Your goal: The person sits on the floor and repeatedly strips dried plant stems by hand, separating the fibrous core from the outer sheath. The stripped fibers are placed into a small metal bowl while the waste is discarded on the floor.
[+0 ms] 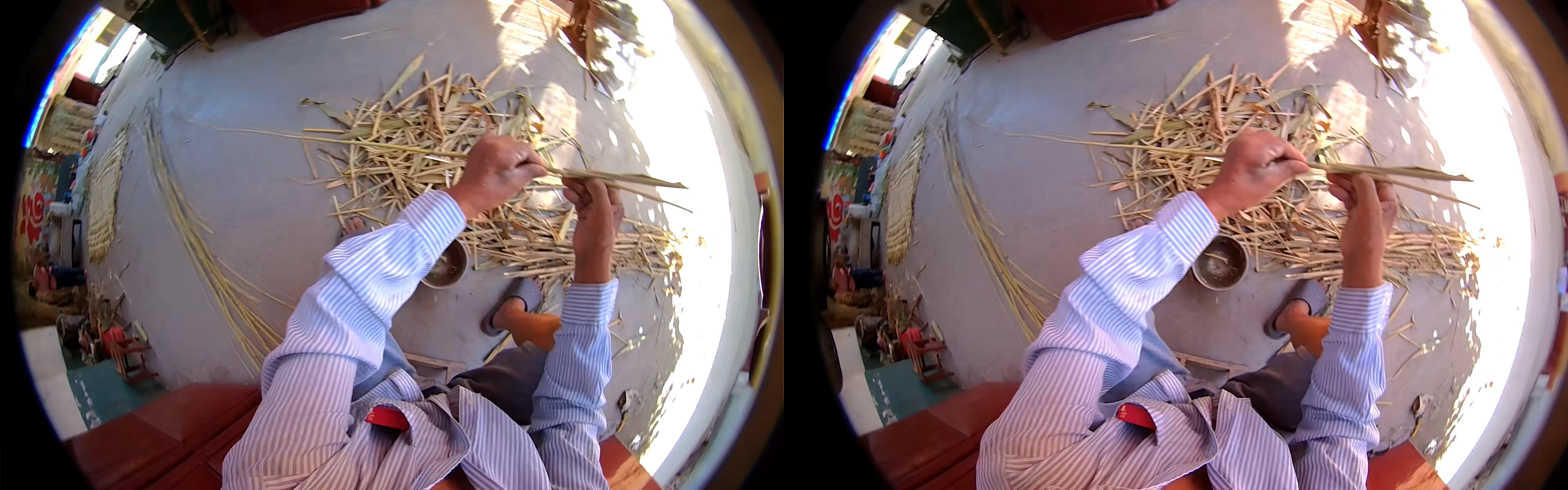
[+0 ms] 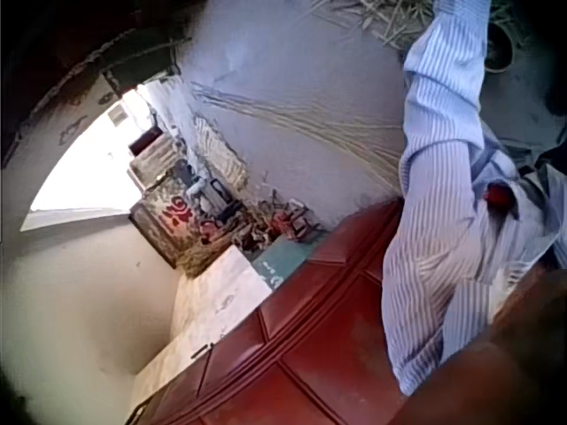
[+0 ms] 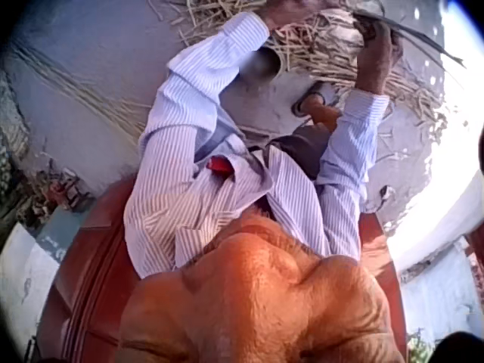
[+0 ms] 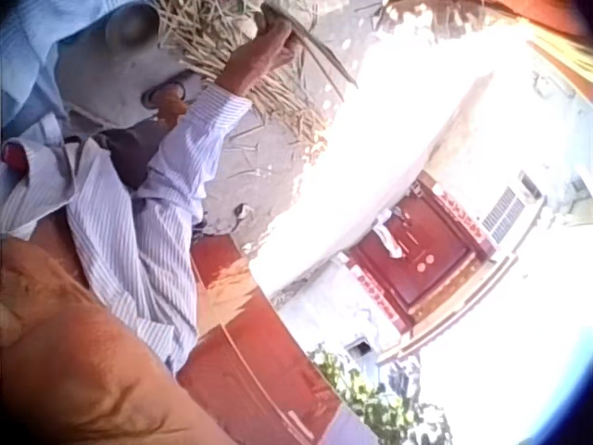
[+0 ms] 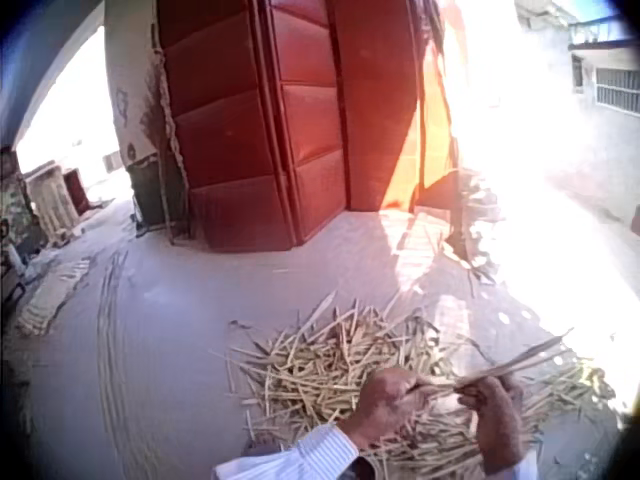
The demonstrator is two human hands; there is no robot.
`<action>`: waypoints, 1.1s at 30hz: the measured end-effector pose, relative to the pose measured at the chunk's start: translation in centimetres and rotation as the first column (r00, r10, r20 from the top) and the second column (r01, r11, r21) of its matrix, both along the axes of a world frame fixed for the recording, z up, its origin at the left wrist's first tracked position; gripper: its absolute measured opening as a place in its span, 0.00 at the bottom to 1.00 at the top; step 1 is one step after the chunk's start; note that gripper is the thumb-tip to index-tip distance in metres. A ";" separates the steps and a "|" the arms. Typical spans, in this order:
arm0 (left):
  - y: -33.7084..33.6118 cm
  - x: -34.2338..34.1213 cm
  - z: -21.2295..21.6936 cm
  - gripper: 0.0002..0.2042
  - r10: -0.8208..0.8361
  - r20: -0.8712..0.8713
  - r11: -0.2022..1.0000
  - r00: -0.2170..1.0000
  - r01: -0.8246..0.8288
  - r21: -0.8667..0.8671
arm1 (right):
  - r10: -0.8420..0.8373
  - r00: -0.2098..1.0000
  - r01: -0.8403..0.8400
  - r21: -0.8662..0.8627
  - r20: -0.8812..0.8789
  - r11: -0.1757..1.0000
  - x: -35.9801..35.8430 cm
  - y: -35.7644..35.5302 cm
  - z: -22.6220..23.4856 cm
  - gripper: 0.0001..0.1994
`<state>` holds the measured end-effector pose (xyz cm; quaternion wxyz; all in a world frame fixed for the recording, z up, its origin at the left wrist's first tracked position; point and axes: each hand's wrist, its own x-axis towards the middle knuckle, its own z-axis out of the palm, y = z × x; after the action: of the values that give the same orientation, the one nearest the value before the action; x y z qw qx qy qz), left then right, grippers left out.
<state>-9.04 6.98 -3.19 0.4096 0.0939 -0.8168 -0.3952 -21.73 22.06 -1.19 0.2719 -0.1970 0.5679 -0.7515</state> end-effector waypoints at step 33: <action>-5.0 3.4 0.0 0.10 -0.269 0.289 0.782 0.919 0.033 0.622 | -0.082 0.988 0.082 0.005 0.133 0.997 -3.2 1.2 0.0 0.09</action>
<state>-5.59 1.95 -3.21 0.1664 0.2241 -0.7132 -0.6430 -24.88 23.27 -1.17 0.2780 -0.1230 0.5560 -0.7736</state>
